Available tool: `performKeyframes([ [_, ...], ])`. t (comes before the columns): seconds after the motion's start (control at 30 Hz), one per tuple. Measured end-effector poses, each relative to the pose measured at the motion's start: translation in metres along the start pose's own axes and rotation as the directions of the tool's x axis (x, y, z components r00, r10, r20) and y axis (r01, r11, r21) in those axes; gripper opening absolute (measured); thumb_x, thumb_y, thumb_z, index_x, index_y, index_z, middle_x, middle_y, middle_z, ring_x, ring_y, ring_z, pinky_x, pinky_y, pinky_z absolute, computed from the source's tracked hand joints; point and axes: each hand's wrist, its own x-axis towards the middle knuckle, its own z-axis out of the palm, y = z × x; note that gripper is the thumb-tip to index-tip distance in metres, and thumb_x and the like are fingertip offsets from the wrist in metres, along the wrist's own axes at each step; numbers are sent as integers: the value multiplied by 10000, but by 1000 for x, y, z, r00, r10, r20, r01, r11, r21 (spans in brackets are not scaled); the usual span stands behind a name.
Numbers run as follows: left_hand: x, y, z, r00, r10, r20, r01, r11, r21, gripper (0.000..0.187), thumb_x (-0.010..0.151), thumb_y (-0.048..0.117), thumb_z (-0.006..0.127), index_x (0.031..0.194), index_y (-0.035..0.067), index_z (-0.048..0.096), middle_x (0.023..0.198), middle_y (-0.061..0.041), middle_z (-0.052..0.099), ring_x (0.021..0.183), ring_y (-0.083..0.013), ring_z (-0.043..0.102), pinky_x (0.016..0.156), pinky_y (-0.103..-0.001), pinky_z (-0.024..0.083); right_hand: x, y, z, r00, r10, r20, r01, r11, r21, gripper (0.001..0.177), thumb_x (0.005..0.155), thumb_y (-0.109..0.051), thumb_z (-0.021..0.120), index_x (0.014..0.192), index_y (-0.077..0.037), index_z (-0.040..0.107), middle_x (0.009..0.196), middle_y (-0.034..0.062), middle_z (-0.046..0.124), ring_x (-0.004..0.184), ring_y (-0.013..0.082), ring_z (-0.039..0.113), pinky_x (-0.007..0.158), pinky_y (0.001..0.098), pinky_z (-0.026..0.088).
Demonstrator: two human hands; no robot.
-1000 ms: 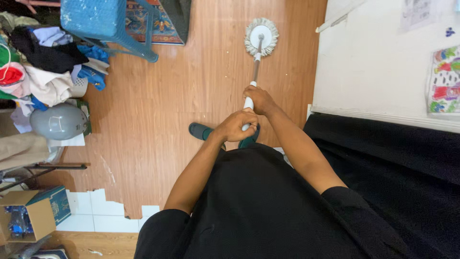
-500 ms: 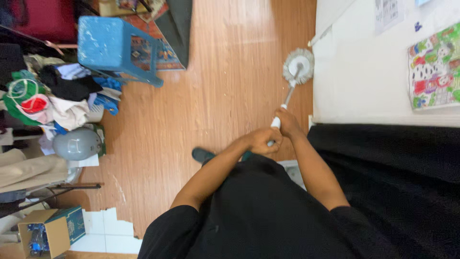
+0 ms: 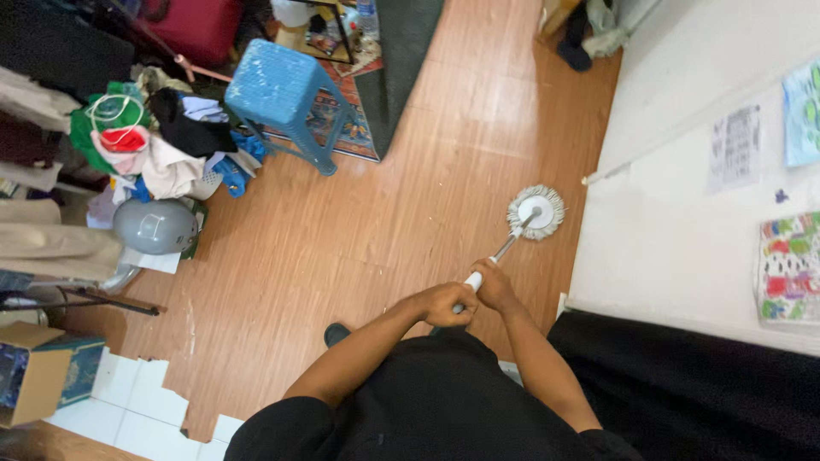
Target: The person mops a wooden floor by hand using a spin mop and a bucket. They move the mop head across the floor surface and periodically return it to the bucket.
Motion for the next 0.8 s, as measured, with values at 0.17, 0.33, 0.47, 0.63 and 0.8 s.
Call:
performKeyframes([
  [0.17,-89,4,-22,993,39,-114,-32,998,62,177,807,162,634,684,62,557,701,-90,598,737,-238,589,721,-386,483,19,-71,54,993,-23,118,16,998,62,292,709,-151,811,965,-118,674,1063,87,682,1035,319,661,865,407,540],
  [0.33,-184,5,-47,977,-13,-211,31,996,84,165,776,157,642,680,55,555,703,-92,593,763,-250,590,735,-398,487,47,-144,115,956,-115,269,104,993,56,260,713,-139,816,940,-139,689,1048,78,678,1035,313,665,868,398,544],
  [0.47,-265,2,-69,950,-58,-307,80,995,60,162,780,154,639,684,47,562,754,-97,579,750,-267,589,716,-412,483,65,-200,167,925,-178,337,153,983,100,272,729,-166,819,959,-138,676,1067,84,665,1043,327,656,857,410,542],
  [0.63,-353,2,-87,897,-95,-432,124,991,40,162,770,152,641,685,43,556,761,-109,580,760,-283,598,711,-416,483,88,-265,230,870,-271,411,240,962,127,253,746,-188,814,952,-148,674,1069,73,669,1023,325,659,836,419,546],
  [0.8,-425,4,-94,835,-111,-539,162,986,48,194,776,152,634,677,33,517,743,-131,564,745,-305,589,702,-426,479,107,-324,289,807,-351,475,303,936,177,216,780,-166,778,967,-146,671,1077,63,671,1017,322,664,817,419,552],
])
